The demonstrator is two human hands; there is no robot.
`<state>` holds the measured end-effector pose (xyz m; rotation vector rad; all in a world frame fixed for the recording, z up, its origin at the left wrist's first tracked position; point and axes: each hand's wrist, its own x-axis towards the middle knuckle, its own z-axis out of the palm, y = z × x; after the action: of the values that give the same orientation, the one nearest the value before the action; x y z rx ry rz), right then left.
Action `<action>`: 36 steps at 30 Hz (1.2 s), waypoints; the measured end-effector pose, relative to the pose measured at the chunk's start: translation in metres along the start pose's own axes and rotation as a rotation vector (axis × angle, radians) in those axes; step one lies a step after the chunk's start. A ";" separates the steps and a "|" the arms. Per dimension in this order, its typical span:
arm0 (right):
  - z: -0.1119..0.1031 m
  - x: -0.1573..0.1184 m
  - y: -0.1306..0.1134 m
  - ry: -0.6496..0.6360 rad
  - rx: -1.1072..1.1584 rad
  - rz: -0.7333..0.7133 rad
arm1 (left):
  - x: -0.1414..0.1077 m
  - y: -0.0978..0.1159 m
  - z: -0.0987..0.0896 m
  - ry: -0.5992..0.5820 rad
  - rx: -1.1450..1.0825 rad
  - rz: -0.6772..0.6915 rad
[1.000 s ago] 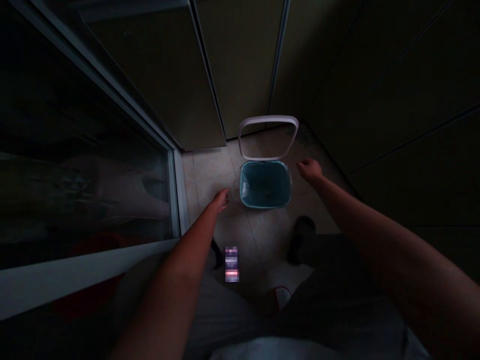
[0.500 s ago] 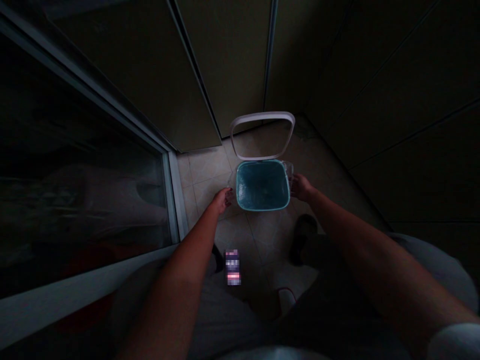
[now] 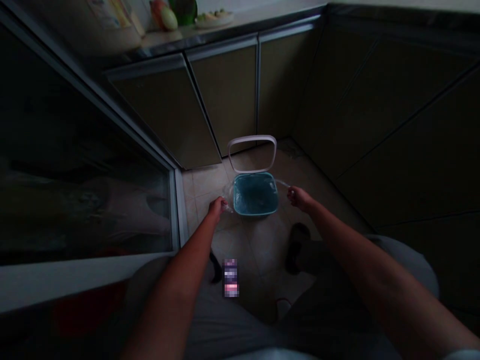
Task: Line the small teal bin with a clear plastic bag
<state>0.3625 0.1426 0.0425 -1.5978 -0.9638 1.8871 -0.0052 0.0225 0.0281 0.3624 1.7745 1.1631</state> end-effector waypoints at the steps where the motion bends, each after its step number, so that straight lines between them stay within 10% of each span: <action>1: 0.000 -0.008 -0.005 0.015 -0.078 -0.048 | -0.009 0.007 0.000 -0.007 0.014 0.030; 12: 0.021 -0.107 -0.081 -0.022 -0.445 -0.468 | -0.096 0.097 0.004 -0.111 0.029 0.381; 20: -0.013 -0.171 -0.123 -0.024 -0.606 -0.650 | -0.162 0.144 -0.032 -0.230 -0.056 0.598; 36: -0.036 -0.330 -0.149 -0.342 -0.736 -0.525 | -0.298 0.169 -0.109 -0.348 0.053 0.657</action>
<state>0.4523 -0.0012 0.3647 -1.1678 -2.1685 1.5212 0.0147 -0.1511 0.3422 1.1696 1.4101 1.3887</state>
